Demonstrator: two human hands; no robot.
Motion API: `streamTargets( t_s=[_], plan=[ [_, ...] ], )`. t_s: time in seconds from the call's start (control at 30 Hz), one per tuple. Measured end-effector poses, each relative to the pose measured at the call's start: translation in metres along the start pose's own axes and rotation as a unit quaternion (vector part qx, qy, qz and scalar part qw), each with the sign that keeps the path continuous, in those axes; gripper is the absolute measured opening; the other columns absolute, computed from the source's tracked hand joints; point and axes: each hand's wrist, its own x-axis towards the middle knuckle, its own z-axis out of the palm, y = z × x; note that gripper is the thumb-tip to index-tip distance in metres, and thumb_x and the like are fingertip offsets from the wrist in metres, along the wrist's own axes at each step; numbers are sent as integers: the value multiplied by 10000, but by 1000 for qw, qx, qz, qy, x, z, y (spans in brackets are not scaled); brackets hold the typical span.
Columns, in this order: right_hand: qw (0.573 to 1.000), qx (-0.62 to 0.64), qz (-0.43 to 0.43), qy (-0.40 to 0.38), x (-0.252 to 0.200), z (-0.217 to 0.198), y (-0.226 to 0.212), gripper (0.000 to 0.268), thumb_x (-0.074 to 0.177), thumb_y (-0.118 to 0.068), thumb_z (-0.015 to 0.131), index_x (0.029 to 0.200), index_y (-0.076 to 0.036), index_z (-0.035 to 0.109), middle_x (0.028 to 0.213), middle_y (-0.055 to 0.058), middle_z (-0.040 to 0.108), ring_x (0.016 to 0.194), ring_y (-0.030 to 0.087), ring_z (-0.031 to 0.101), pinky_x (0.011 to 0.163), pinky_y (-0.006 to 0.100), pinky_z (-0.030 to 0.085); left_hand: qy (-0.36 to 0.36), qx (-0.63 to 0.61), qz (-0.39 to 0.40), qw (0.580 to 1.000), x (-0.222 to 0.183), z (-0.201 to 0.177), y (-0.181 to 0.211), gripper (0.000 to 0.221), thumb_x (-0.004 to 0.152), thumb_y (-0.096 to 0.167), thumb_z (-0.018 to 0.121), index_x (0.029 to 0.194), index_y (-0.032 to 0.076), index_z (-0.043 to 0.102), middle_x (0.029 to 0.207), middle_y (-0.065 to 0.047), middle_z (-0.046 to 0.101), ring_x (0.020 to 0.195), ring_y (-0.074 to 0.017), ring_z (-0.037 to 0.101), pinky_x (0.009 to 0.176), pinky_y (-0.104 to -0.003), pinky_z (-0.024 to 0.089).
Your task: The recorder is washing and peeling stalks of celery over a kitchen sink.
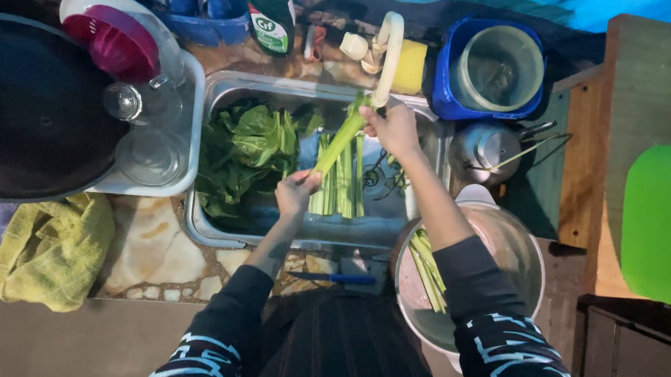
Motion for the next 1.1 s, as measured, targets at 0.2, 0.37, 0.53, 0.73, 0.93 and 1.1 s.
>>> streamTargets(
  t_s=[0.2,0.37,0.53,0.73,0.93,1.1],
  plan=[
    [992,124,-27,-18,0,-6,-6,429,957,-316,716,1247,-14,627,1013,153,719,788,120,733,597,304,640,-13,-176,-52,983,27,4,-33,196,846,52,824,1005,-39,754,856,-76,754,703,-98,681,638,-232,558],
    [955,-52,-285,61,-19,-23,-27,477,961,-253,774,1327,26,651,1045,153,752,896,219,722,756,361,561,-48,-180,-27,982,27,5,-21,169,867,12,805,1002,-73,749,870,-93,761,731,-113,709,663,-242,579],
    [993,-69,-52,82,-48,-43,-54,282,1007,-307,712,1013,-25,720,776,139,710,682,215,742,637,349,540,-123,-195,-25,973,36,12,-34,171,955,88,688,1085,-5,748,913,-70,774,806,-140,744,751,-263,622],
    [960,-176,-155,151,-109,-128,-59,251,1053,-233,717,1141,2,712,940,188,731,810,285,728,713,367,533,-126,189,128,965,46,-10,-110,334,874,78,707,1206,98,744,975,-101,802,882,-186,771,813,-314,594],
    [949,-260,-71,165,-204,-210,-97,196,1018,-118,770,1154,19,732,975,204,714,809,304,703,730,387,517,-96,391,71,913,43,-7,-125,416,881,219,654,1294,170,659,1163,-143,717,1070,-357,679,924,-464,525],
    [923,-381,-48,27,-231,-198,-79,189,959,-154,707,1105,-39,743,942,195,722,838,344,719,724,428,555,-60,401,-4,914,53,9,-116,481,855,361,743,1271,146,632,1205,-173,699,1100,-378,671,949,-474,521]
  ],
)
